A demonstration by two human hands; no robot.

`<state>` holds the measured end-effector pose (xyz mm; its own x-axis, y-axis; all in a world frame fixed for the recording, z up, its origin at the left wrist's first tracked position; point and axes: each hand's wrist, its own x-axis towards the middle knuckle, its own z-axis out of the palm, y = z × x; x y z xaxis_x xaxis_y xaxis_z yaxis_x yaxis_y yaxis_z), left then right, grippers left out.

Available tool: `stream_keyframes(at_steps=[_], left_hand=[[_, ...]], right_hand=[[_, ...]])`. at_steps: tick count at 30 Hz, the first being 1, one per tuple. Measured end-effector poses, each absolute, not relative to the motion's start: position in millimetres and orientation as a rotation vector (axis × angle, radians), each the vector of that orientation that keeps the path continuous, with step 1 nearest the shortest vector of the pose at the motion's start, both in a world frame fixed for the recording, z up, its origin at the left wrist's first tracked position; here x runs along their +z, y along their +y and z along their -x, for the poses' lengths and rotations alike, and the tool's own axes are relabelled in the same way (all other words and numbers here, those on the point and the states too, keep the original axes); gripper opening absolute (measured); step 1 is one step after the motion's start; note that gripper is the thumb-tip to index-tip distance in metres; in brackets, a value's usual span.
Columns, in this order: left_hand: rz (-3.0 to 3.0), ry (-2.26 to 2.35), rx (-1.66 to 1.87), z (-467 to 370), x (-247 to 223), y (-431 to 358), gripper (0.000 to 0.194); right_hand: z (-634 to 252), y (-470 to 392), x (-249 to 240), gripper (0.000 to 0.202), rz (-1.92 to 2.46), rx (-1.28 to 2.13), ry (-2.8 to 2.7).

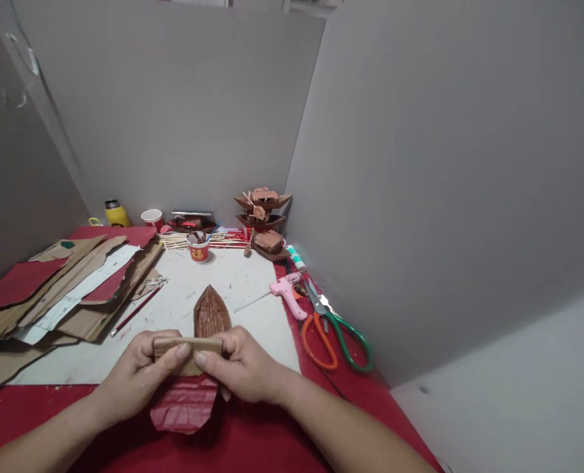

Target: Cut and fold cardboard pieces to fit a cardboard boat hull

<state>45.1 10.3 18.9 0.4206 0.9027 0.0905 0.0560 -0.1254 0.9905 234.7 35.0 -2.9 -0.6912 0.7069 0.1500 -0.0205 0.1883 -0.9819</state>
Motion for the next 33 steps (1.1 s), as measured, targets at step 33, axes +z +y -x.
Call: stream_keyframes(at_steps=[33], left_hand=[[-1.355, 0.819, 0.884, -28.1, 28.7, 22.7, 0.033]], right_hand=[[-249.6, 54.1, -4.5, 0.070, 0.509, 0.469, -2.082]])
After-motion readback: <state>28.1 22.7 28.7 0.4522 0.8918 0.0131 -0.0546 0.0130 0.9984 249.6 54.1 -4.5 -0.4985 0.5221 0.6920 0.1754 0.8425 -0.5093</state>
